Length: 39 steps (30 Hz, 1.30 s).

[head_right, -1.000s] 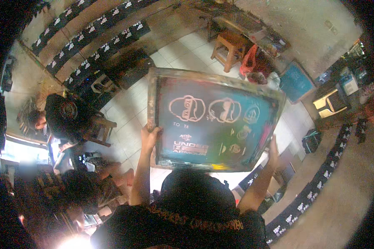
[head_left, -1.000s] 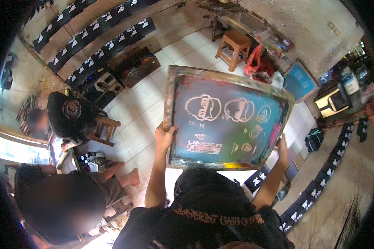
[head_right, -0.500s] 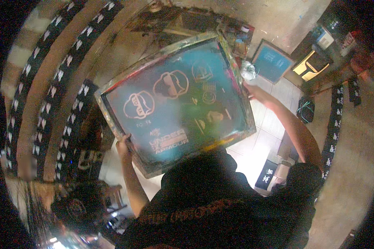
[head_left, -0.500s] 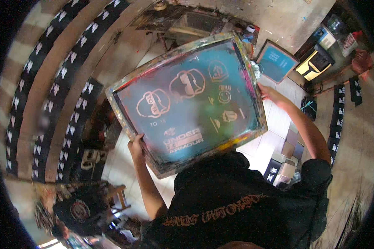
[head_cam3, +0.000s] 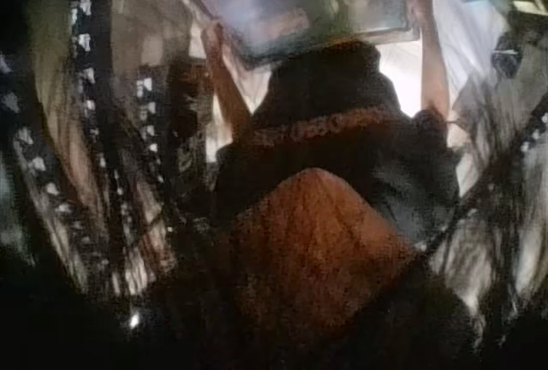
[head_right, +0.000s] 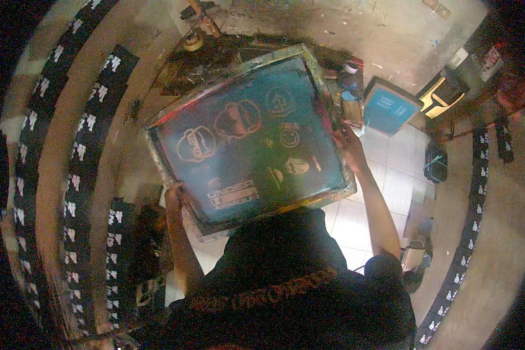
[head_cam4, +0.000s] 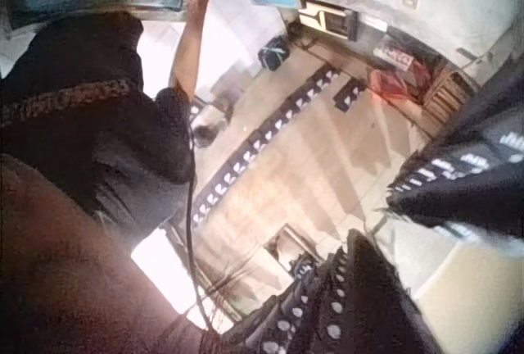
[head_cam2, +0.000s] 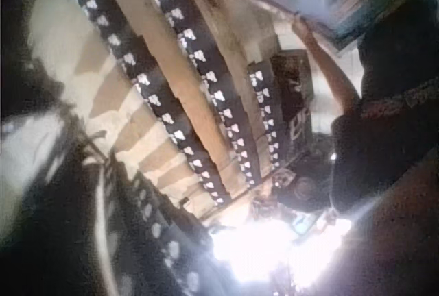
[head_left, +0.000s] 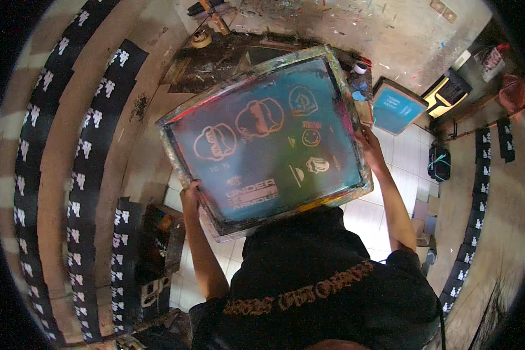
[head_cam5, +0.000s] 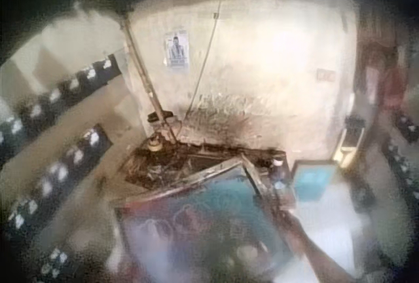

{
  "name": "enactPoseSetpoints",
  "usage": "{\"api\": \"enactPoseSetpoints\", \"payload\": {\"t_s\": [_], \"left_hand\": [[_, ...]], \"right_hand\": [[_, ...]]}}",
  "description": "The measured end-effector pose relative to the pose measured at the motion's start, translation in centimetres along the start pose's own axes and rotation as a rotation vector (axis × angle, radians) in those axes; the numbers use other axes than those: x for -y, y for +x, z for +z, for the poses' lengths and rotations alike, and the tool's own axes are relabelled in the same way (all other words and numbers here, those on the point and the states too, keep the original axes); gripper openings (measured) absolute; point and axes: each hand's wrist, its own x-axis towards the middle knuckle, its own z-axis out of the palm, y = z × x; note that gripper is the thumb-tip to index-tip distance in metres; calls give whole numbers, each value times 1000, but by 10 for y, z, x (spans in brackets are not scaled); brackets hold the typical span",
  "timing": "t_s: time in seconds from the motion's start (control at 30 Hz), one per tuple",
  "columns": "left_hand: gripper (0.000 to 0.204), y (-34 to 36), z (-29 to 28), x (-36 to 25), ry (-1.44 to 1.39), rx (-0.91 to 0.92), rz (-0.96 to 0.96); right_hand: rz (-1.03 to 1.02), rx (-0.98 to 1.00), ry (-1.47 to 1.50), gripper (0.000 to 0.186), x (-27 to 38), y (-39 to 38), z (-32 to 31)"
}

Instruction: The person places a screen printing frame on a workbench, secures it with a clamp, and then applies masking tape to the edges of the frame to seal it.

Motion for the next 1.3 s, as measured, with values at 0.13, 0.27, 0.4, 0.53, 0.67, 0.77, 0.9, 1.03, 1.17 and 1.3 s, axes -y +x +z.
{"api": "enactPoseSetpoints", "payload": {"t_s": [0.13,0.27,0.4,0.53,0.67,0.77,0.9,1.03,1.17,1.3], "left_hand": [[29,152,10,-41,148,28,-15],[28,313,77,-92,145,190,-28],[36,535,61,-109,202,358,-81],[45,684,96,-204,344,532,-82],[54,764,139,-265,485,593,-44],[63,832,160,-274,757,462,-122],[66,889,212,-294,771,572,-137],[60,931,260,-299,752,455,-57],[60,972,300,-291,999,309,14],[62,1054,300,-262,-267,429,-175]], "right_hand": [[-20,-126,-336,71,45,129,107],[63,-226,-792,57,14,250,148],[178,-307,-828,51,5,375,229],[226,-404,-861,45,44,448,310],[168,-563,-757,53,61,487,365],[255,-573,-775,63,54,530,385],[351,-582,-744,59,27,614,380],[205,-679,-966,53,-23,701,374],[281,-604,-801,53,-75,754,361],[243,-560,-691,55,-82,806,374]]}}
